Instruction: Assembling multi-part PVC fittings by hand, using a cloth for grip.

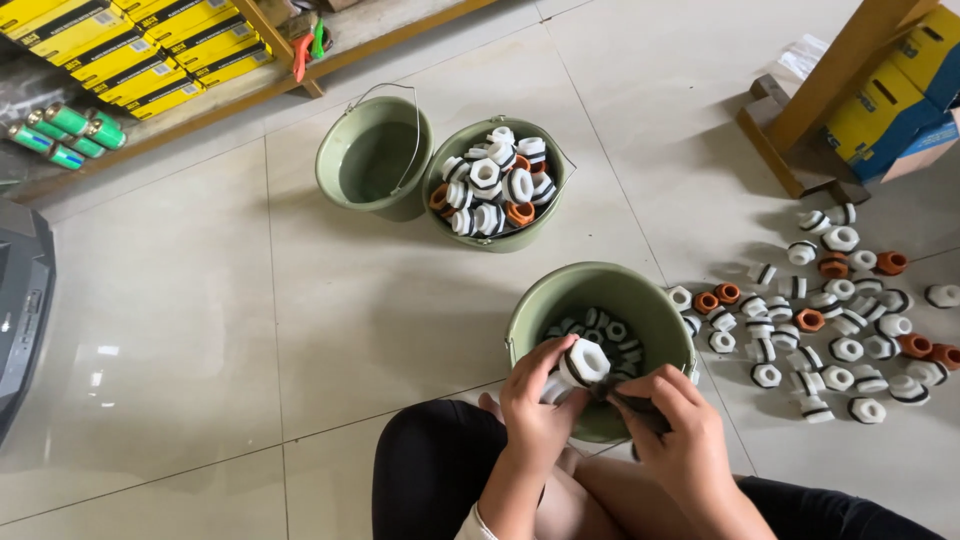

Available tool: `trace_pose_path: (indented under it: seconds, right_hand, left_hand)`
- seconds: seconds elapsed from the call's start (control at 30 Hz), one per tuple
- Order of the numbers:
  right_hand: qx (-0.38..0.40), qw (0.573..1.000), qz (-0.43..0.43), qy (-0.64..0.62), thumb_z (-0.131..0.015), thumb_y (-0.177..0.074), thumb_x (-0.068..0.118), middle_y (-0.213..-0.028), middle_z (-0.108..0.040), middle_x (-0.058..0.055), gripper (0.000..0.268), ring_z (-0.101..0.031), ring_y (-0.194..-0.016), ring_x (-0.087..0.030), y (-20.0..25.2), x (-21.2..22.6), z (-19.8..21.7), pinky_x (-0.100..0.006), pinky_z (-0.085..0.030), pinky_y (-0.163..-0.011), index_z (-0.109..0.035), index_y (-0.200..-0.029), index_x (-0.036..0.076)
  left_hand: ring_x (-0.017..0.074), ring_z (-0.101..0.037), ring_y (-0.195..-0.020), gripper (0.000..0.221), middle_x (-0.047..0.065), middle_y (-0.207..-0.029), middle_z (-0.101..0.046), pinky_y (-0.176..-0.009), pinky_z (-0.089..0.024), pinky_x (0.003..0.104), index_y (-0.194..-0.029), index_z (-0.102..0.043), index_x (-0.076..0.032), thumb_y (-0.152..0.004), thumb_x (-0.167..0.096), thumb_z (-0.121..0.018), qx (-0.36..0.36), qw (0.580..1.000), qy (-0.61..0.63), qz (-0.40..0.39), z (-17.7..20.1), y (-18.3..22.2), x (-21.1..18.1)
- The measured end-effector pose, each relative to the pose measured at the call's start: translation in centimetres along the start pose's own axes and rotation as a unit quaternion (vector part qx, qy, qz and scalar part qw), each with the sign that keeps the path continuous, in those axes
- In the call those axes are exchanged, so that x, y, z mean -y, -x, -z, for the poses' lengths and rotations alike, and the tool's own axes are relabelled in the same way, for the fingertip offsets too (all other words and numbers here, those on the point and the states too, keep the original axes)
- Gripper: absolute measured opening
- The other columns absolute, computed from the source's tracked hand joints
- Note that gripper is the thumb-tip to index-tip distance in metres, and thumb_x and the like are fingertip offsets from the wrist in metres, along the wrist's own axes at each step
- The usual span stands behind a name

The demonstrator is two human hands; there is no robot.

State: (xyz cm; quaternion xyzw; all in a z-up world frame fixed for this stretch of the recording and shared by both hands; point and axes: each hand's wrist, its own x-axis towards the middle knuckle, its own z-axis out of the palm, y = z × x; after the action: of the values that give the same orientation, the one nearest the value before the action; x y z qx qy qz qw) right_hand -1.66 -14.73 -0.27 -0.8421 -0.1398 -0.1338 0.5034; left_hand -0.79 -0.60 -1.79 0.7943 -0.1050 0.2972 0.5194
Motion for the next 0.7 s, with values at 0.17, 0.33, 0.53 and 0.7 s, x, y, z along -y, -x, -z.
trace_pose_path:
  seconds: [0.17,0.33,0.53,0.7]
  right_hand:
    - [-0.03,0.998,0.046,0.025,-0.064,-0.071,0.005,-0.075,-0.053,-0.002,0.011,-0.051,-0.061,-0.012,0.5,-0.9,-0.6,-0.02,-0.042,-0.053,-0.059,-0.081,0.009]
    - [-0.064,0.996,0.018,0.062,-0.064,-0.073,0.008,-0.073,-0.052,0.0,0.01,-0.051,-0.063,-0.013,0.4,0.0,-1.1,-0.023,-0.041,-0.054,-0.055,-0.076,0.01]
    - [-0.002,0.998,-0.054,0.043,-0.063,-0.071,0.009,-0.073,-0.054,-0.002,0.011,-0.055,-0.064,-0.016,0.4,-0.8,-0.2,-0.024,-0.043,-0.056,-0.055,-0.078,0.007]
    - [-0.016,0.997,-0.072,-0.016,-0.06,-0.075,0.011,-0.084,-0.054,-0.007,0.013,-0.053,-0.08,-0.019,-0.6,-0.3,0.7,-0.028,-0.04,-0.071,-0.052,-0.083,0.007]
  left_hand:
    - [0.0247,-0.061,-0.095,0.049,0.012,-0.103,-0.06,-0.083,-0.053,0.032,-0.108,-0.054,-0.002,-0.061,0.012,-0.061,0.004,0.999,0.044,-0.017,-0.2,0.6,0.1]
    - [0.0223,-0.061,-0.088,0.027,0.01,-0.1,-0.06,-0.077,-0.049,0.031,-0.101,-0.057,-0.001,-0.08,-0.019,-0.061,0.086,0.995,0.008,-0.046,-1.1,1.2,-0.8]
    - [0.0186,-0.062,-0.088,0.053,0.007,-0.098,-0.061,-0.081,-0.05,0.026,-0.106,-0.057,-0.009,-0.058,0.0,-0.077,-0.026,0.999,-0.015,0.037,-0.5,1.1,0.3]
    - [0.0219,-0.061,-0.091,0.045,0.009,-0.099,-0.062,-0.082,-0.051,0.03,-0.103,-0.057,-0.005,-0.062,0.0,-0.074,-0.018,1.0,-0.009,0.004,0.1,0.4,0.1]
